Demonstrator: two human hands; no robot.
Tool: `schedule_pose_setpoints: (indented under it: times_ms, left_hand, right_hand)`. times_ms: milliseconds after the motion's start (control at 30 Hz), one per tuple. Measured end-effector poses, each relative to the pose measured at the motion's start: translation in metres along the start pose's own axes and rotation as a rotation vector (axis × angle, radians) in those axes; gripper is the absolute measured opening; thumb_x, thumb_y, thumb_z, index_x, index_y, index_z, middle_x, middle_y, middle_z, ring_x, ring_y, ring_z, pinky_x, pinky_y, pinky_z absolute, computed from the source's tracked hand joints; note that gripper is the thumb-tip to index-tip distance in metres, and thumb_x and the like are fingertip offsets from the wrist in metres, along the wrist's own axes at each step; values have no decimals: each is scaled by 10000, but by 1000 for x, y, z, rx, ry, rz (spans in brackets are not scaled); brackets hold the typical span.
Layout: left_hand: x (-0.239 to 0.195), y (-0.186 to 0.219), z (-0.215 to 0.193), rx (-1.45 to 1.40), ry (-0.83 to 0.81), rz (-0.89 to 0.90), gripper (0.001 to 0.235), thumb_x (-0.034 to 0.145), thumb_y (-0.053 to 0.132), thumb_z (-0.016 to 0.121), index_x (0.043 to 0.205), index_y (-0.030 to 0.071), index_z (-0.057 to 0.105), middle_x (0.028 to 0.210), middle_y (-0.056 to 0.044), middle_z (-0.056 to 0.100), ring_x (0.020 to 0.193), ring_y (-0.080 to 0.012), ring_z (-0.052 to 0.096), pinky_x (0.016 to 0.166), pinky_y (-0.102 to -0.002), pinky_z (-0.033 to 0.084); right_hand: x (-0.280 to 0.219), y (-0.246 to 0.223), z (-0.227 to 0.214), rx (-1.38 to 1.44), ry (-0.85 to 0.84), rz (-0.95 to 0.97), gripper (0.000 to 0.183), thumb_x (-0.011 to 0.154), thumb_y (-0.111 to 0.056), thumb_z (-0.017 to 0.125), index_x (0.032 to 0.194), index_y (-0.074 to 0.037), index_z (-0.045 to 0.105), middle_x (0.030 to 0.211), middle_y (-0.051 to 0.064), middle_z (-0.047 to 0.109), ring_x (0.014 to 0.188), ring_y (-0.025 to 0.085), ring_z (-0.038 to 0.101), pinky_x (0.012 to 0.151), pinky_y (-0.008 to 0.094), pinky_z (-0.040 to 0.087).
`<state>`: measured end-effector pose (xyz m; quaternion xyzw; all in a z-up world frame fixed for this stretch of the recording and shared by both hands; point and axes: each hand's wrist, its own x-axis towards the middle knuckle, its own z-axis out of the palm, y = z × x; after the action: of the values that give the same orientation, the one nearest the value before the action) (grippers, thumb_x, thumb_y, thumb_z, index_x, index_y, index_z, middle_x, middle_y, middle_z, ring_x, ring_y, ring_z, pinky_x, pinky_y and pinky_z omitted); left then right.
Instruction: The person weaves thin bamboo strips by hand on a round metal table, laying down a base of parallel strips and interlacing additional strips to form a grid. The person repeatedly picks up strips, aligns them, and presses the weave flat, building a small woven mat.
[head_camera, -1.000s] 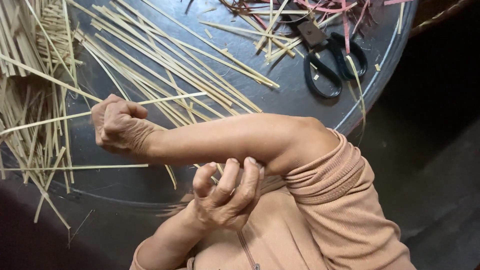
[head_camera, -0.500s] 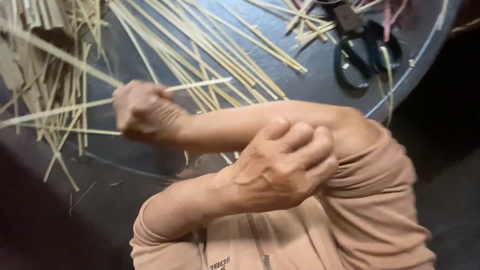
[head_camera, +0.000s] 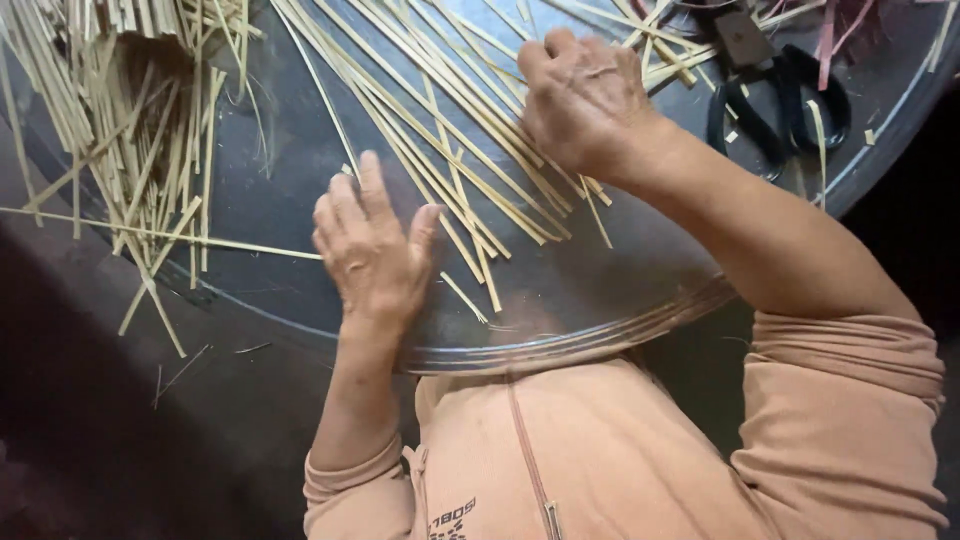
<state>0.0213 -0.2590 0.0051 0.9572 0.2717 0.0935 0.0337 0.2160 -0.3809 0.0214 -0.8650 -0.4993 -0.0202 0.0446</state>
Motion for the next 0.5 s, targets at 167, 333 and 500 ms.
schedule_pose_setpoints:
  times_ms: [167,333,500]
  left_hand:
    - [8,19,-3,-311,-3,132,623,807,307,583,1282,41,279,1229,-211,402,1068,-354,406,872,-448,339]
    - [33,25,-13,-1237,-222,-197,557,760,100,517,1260,30,282,1058,-114,483,815,-80,447,731,-186,417]
    - [44,16,12,-1870,-294,-484,481,800,-8,467,1226,87,265,986,-167,517,769,-173,599,638,-258,562]
  right_hand:
    - [5,-11,19,-210,203,-3,235,768,-202,524,987,-133,479,870,129,488,675,284,465,557,375,368]
    - [-1,-44,23,-93,287,-34,260,854,-315,524,1075,-189,470,760,58,555,597,226,494,457,319,383]
    - [-9,-68,25,89,134,-91,833,617,-424,728,1297,-183,312,938,165,459,823,327,477,662,394,419]
